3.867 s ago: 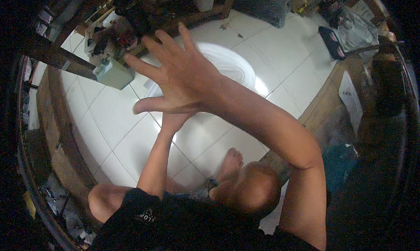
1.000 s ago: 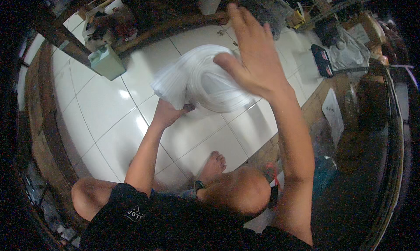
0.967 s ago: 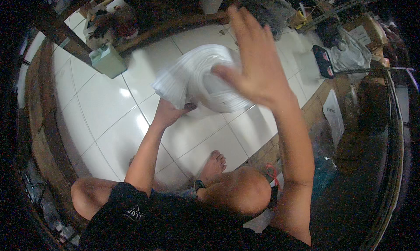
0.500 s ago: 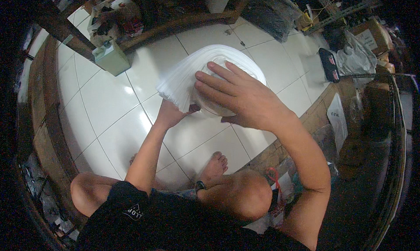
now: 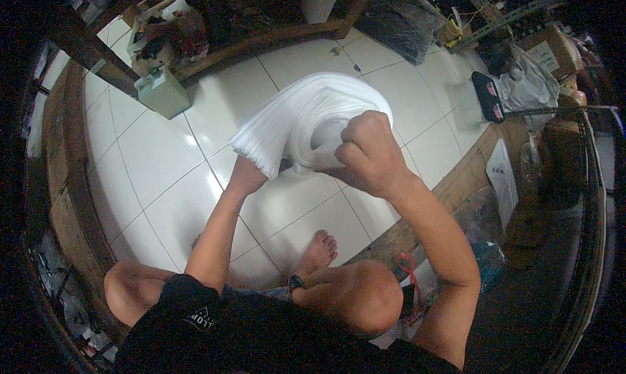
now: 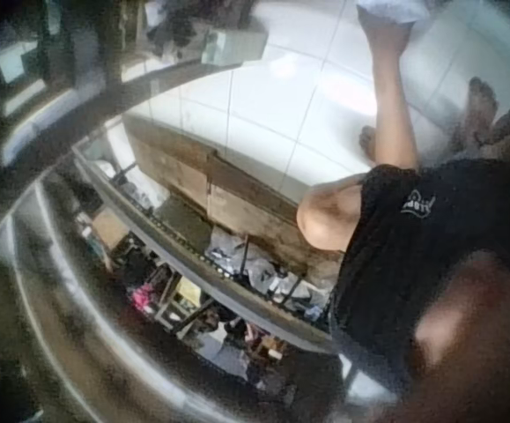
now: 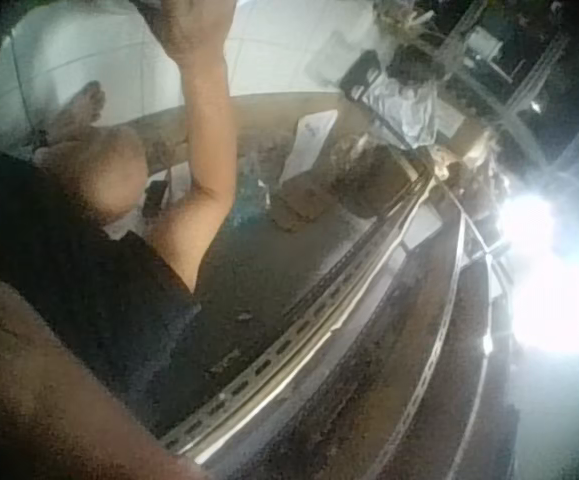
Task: The person sits on the floor and repeatedly folds white plastic bags with a logo, smoothing them flat and stacking them. The person handles the bags one at a time, aligning edges and pressing them down before stacking the folded units.
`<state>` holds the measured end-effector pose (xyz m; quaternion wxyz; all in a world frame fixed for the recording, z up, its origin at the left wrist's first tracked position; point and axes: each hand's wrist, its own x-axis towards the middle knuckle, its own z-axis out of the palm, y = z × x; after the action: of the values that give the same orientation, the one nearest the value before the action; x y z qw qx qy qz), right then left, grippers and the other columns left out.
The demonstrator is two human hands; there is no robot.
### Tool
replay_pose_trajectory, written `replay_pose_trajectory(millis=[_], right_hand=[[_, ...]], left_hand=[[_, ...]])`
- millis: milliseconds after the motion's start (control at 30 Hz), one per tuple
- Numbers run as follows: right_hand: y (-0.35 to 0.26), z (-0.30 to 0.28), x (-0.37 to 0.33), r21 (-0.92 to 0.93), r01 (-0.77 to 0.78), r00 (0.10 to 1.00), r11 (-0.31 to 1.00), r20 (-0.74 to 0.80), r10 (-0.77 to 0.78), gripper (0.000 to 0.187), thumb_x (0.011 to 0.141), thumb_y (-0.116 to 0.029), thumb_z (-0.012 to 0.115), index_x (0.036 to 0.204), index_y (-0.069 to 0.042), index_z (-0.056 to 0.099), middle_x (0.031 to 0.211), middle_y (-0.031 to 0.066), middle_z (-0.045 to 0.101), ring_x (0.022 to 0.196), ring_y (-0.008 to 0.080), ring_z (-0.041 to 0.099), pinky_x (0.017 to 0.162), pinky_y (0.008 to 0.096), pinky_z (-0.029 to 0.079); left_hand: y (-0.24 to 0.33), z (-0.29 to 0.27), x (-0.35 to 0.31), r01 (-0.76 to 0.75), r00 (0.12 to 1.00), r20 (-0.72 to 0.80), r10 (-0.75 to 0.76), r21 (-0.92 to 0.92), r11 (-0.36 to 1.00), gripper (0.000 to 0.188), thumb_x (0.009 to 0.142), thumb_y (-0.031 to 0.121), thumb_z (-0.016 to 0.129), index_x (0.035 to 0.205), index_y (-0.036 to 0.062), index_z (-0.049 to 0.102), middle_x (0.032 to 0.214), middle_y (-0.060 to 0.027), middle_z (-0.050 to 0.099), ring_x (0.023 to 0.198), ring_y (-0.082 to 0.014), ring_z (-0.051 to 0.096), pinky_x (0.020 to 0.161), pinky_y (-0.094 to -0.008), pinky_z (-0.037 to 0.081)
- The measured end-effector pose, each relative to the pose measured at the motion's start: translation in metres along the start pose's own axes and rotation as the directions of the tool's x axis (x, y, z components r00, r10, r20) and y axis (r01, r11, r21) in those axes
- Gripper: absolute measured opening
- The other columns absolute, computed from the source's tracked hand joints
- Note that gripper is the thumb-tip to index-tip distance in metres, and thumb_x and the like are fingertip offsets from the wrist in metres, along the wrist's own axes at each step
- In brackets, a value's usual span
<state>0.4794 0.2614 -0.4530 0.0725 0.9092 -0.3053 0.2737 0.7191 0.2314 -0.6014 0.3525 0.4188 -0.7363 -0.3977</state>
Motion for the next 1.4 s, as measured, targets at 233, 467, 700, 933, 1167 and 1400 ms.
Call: replay_pose_trajectory(millis=[233,467,700,933,1167,1400], right_hand=[[-0.01,-0.046,0.09,-0.016,-0.112,0.992,0.994,-0.055,0.111,0.097,0.065,-0.047,0.082,0.142,-0.008,0.038,0.145,0.0248,0.04,0.135,0.0473,0.035,0.112,0.0593,0.023],[-0.016,0.013,0.106,-0.114,-0.191,0.968,0.975,0.144,0.206,0.091,0.079,-0.068,0.06,0.148,-0.011,0.037,0.146,0.0276,0.036,0.139,0.0483,0.029,0.111,0.0652,0.018],[-0.018,-0.017,0.101,-0.142,-0.296,0.938,0.945,0.143,0.315,0.096,0.079,-0.067,0.06,0.15,-0.009,0.031,0.148,0.0265,0.035,0.141,0.0435,0.027,0.113,0.0642,0.014],[0.03,-0.027,0.069,-0.245,-0.445,0.874,0.861,0.093,0.478,0.09,0.08,-0.043,0.067,0.152,-0.009,0.025,0.152,0.0224,0.032,0.142,0.0387,0.027,0.116,0.0572,0.016],[0.058,-0.039,0.108,0.068,-0.44,0.898,0.895,0.045,0.438,0.088,0.089,-0.066,0.048,0.151,-0.007,0.028,0.145,0.0274,0.042,0.135,0.0395,0.04,0.113,0.0521,0.027],[0.043,-0.014,0.115,-0.174,-0.304,0.951,0.937,-0.003,0.308,0.08,0.095,-0.063,0.038,0.148,-0.004,0.031,0.141,0.0287,0.043,0.134,0.0409,0.039,0.116,0.0457,0.025]], left_hand=[[0.006,-0.012,-0.002,0.098,0.995,0.038,-0.095,-0.062,0.993,0.056,0.07,0.029,0.084,0.117,0.006,0.063,0.118,-0.0106,0.066,0.109,-0.0274,0.062,0.097,-0.0382,0.047],[0.014,-0.01,-0.004,0.125,0.992,0.021,-0.124,-0.192,0.973,0.041,0.071,0.02,0.08,0.107,0.0048,0.068,0.111,-0.0111,0.068,0.107,-0.0281,0.063,0.094,-0.0377,0.047],[0.015,-0.017,0.001,0.089,0.995,0.044,-0.084,-0.132,0.987,0.05,0.069,0.025,0.083,0.112,0.0064,0.066,0.114,-0.0104,0.067,0.111,-0.0292,0.06,0.096,-0.0389,0.046],[0.019,-0.011,0.008,-0.021,0.999,0.043,0.023,-0.039,0.999,0.055,0.069,0.03,0.085,0.113,0.0051,0.064,0.114,-0.0102,0.066,0.107,-0.0278,0.061,0.094,-0.0392,0.047],[0.015,-0.016,0.009,0.056,0.998,0.043,-0.054,-0.048,0.997,0.058,0.068,0.031,0.085,0.115,0.005,0.063,0.116,-0.0111,0.065,0.109,-0.0285,0.06,0.096,-0.0395,0.047],[0.02,-0.011,0.013,-0.043,0.999,0.02,0.043,0.006,0.999,0.059,0.068,0.032,0.085,0.116,0.0062,0.062,0.12,-0.0123,0.063,0.112,-0.0297,0.059,0.096,-0.0402,0.046]])
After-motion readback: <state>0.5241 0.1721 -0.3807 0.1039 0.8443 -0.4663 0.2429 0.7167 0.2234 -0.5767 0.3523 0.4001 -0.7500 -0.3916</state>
